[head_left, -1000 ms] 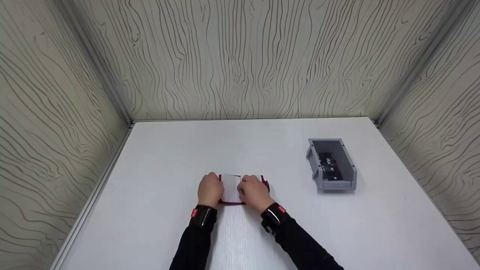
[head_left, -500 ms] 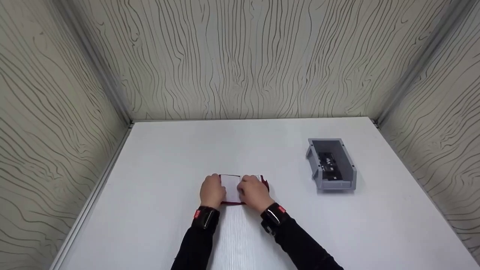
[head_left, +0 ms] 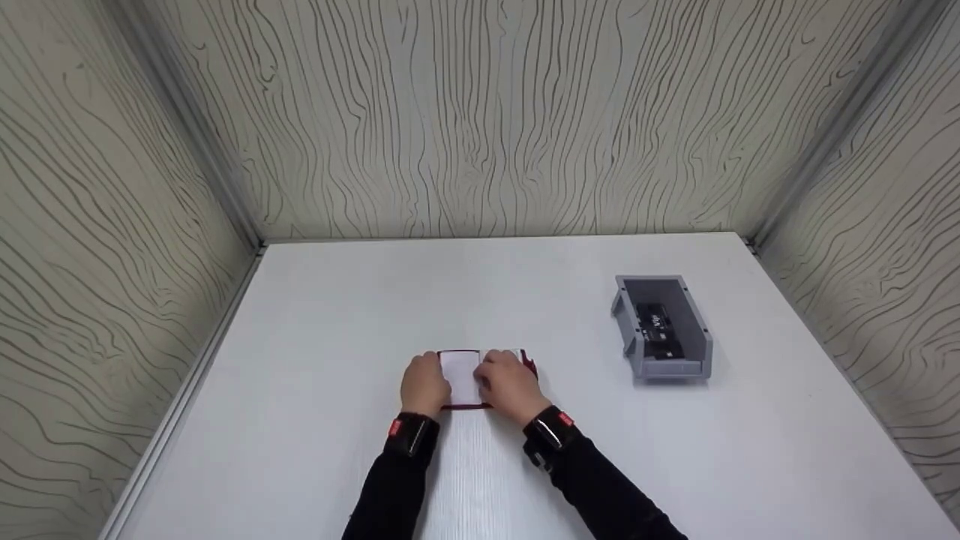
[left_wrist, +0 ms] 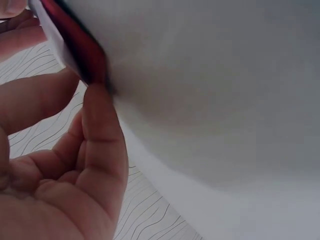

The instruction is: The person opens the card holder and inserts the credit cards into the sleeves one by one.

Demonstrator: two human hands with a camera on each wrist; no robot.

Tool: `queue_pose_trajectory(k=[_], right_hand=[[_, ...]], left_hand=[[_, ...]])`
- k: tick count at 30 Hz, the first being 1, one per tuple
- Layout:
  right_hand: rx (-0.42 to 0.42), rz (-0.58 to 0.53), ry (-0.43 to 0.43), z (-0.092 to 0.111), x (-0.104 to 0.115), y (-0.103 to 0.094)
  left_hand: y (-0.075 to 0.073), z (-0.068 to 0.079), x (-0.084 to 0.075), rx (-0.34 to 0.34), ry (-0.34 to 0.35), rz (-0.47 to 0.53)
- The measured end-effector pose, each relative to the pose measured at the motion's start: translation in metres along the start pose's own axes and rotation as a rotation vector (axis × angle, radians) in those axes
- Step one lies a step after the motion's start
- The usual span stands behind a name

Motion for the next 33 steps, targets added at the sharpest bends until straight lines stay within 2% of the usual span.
queue_pose_trajectory(k=[10, 16, 23, 33], right_hand=[[0.017, -0.022, 0.014, 0.001, -0.003, -0.001], [0.036, -0.069, 0.059, 0.001, -0.012, -0.012], [0.045, -0.115, 0.169, -0.002, -0.037, -0.038], [-0.084, -0.12, 0.24, 0.008, -0.09, -0.077]], left_hand=[[0.002, 0.0, 0.0, 0.013, -0.003, -0.014], [0.002, 0.0, 0.0, 0.016, -0.01, -0.025], [0.002, 0.0, -0.001, 0.019, -0.01, -0.011], [0.002, -0.002, 0.004, 0.032, -0.034, 0.007]])
Point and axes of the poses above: each hand's wrist, its own z-axis away from the middle knuckle, its own y-axis out of the palm, x = y × z, the point moved 6 cm from there along -z, towards the middle knuckle, and after that the axes turned 12 degrees about z, right-handed, at the moved point
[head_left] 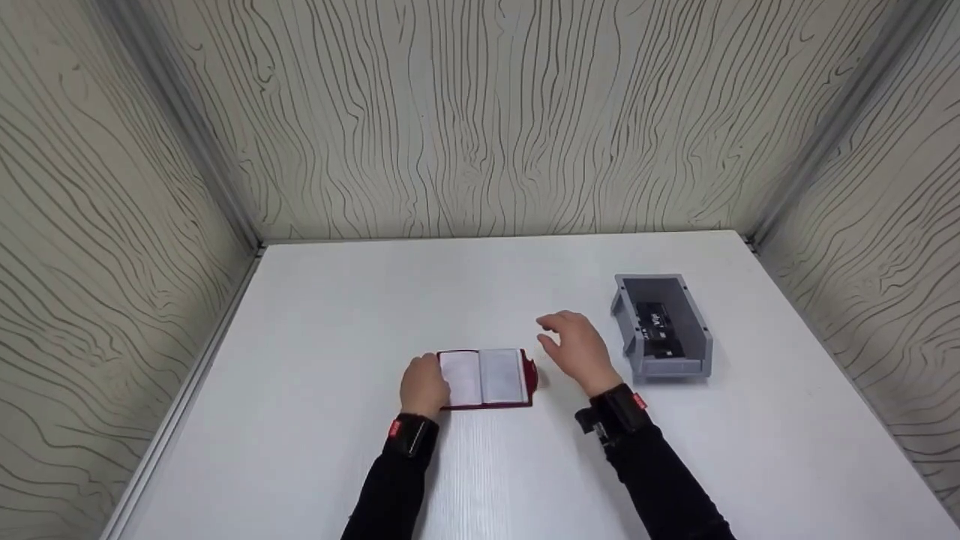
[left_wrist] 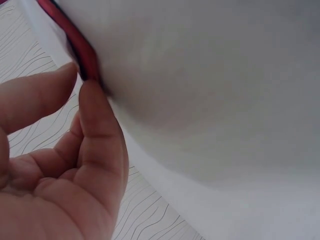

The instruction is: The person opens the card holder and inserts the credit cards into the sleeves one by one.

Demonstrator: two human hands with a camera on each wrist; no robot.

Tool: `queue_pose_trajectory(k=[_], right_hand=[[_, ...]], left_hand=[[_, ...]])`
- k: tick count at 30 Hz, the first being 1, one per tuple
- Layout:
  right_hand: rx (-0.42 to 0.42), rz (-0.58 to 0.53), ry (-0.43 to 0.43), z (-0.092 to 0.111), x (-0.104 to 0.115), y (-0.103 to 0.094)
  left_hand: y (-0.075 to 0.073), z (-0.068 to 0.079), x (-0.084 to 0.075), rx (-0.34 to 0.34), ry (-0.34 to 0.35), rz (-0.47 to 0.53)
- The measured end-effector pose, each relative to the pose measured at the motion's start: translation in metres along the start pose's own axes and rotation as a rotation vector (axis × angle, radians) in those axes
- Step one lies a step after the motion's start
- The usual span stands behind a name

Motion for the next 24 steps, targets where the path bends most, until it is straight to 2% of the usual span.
queue_pose_trajectory(k=[7, 16, 21, 24], right_hand=[[-0.065, 0.018, 0.066, -0.002, -0.046, -0.027], [-0.044, 0.029, 0.23, 0.005, -0.102, -0.055], [-0.033, 0.056, 0.306, 0.01, -0.128, -0.063], [0.002, 0.089, 0.363, 0.012, -0.141, -0.064]], left_hand=[[0.002, -0.001, 0.002, 0.008, -0.001, -0.012], [0.002, -0.001, 0.002, 0.016, -0.012, -0.012], [0.002, 0.0, 0.001, -0.002, 0.002, -0.015], [0.001, 0.0, 0.0, -0.007, 0.016, -0.022]])
Point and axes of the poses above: each hand's wrist, its own z-axis away from the middle knuckle, its own y-axis out of the palm, x = y × z, the point moved 6 cm from there along -z, towards the middle knuckle, and after that the axes turned 12 degrees about z, right-handed, at the moved point
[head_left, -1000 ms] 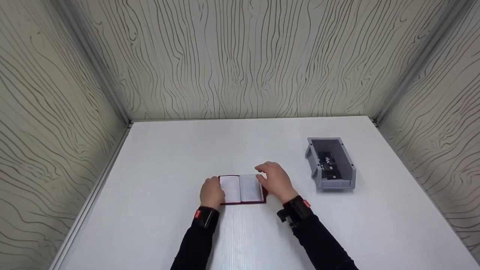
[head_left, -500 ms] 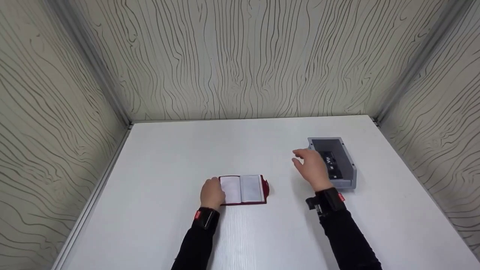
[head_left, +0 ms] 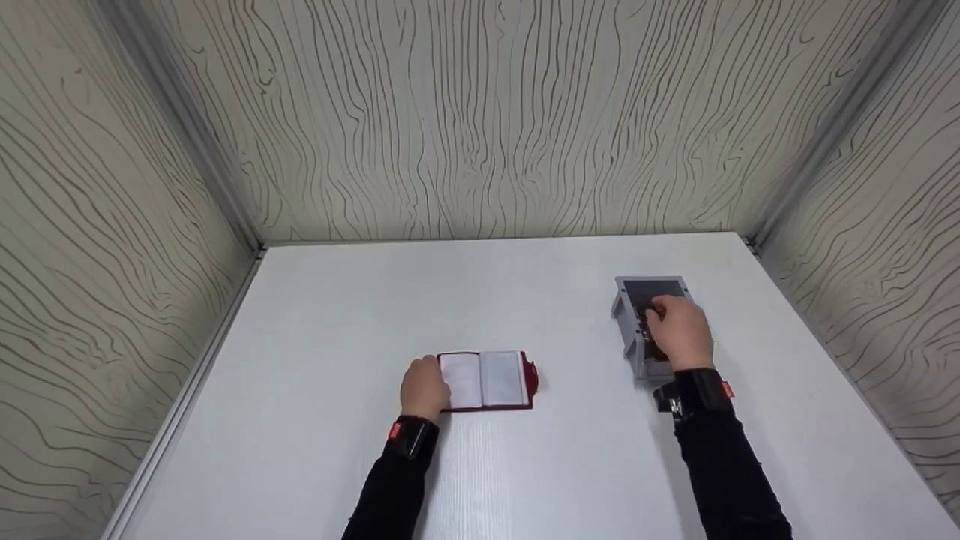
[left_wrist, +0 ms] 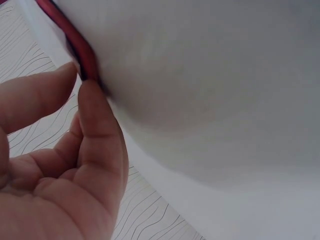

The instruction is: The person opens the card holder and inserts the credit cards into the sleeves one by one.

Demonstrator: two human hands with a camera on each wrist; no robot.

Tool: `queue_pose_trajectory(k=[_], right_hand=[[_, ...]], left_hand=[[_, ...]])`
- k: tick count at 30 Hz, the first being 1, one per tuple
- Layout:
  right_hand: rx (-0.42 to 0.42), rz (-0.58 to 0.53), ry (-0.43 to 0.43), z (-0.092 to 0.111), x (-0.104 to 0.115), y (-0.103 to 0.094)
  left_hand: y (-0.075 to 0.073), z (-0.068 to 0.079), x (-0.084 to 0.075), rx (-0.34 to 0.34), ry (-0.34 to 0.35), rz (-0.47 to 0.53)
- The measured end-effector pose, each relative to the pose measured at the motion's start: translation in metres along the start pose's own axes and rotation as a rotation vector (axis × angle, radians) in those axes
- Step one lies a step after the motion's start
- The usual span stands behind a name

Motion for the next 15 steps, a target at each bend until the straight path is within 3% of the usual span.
queue_pose_trajectory(k=[5, 15], right_hand=[[0.093, 0.047, 0.069, -0.003, -0.014, 0.007], [0.237, 0.119, 0.107, -0.01, -0.027, 0.026]], left_hand=[[0.0, 0.001, 0.0, 0.003, 0.015, -0.004], [0.001, 0.0, 0.001, 0.003, 0.008, 0.014]])
Point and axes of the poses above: each hand's wrist, its own z-axis away from the middle knuckle, its own y-axis out of the palm, x = y × z, the point moved 6 cm from there along -z, towards the middle knuckle, and after that the axes turned 12 degrees about z, right-handed, at the moved point
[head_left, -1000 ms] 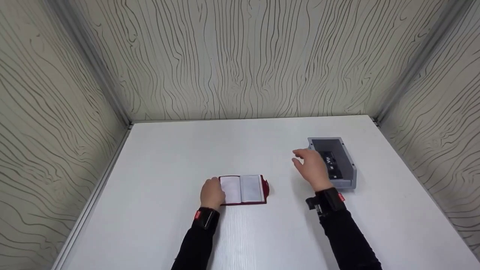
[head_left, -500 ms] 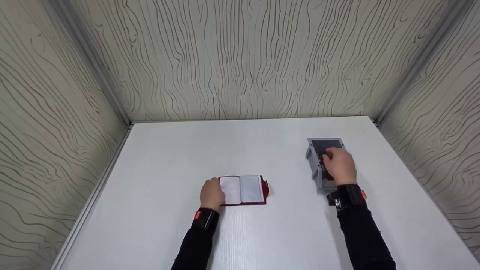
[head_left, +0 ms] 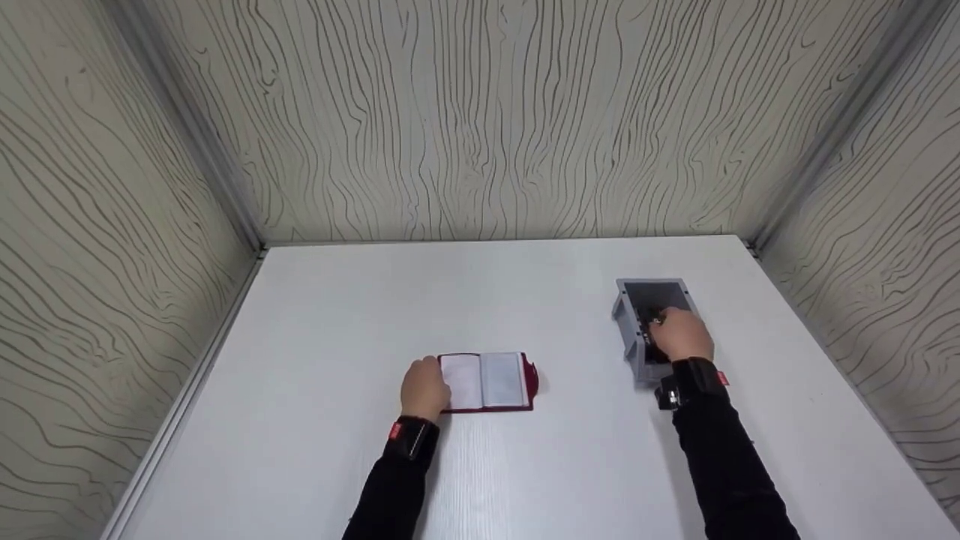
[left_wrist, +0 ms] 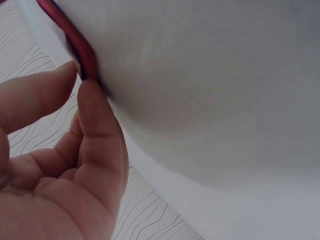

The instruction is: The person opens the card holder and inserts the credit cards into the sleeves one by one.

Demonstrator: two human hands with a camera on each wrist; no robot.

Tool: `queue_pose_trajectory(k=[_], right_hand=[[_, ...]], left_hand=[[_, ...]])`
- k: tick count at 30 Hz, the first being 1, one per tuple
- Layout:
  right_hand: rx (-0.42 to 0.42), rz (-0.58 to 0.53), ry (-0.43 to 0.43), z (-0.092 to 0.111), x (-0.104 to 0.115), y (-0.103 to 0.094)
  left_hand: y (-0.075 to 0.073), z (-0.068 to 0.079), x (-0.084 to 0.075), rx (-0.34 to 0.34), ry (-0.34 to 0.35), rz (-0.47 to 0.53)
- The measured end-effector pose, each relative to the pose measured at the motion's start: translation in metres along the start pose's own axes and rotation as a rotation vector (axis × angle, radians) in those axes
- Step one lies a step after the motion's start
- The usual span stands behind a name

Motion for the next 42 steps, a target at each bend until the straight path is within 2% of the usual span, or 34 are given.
queue_pose_trajectory(k=[13, 20, 30, 36, 42], right_hand=[[0.141, 0.03, -0.02, -0.013, -0.001, 0.006], [0.167, 0.063, -0.087, -0.014, 0.004, 0.006], [0.233, 0.068, -0.102, -0.016, 0.002, 0.018], [0.215, 0.082, -0.127, -0.017, 0.001, 0.024], [0.171, 0.076, -0.136, -0.015, 0.002, 0.019]], left_hand=[[-0.001, 0.001, 0.0, -0.003, -0.005, -0.004], [0.0, 0.001, 0.0, -0.001, 0.001, -0.004], [-0.002, 0.002, -0.001, -0.008, 0.009, 0.012], [-0.002, 0.001, -0.001, 0.003, -0.006, 0.016], [-0.003, 0.001, -0.002, 0.003, -0.013, 0.018]])
Point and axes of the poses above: each hand's wrist, its own z-axis away from the middle knuckle, its own y-axis out of the palm, x = y × z, the point moved 6 cm from there along -z, towards the middle knuckle, and after that the axes turned 12 degrees about z, right-handed, at the moved point
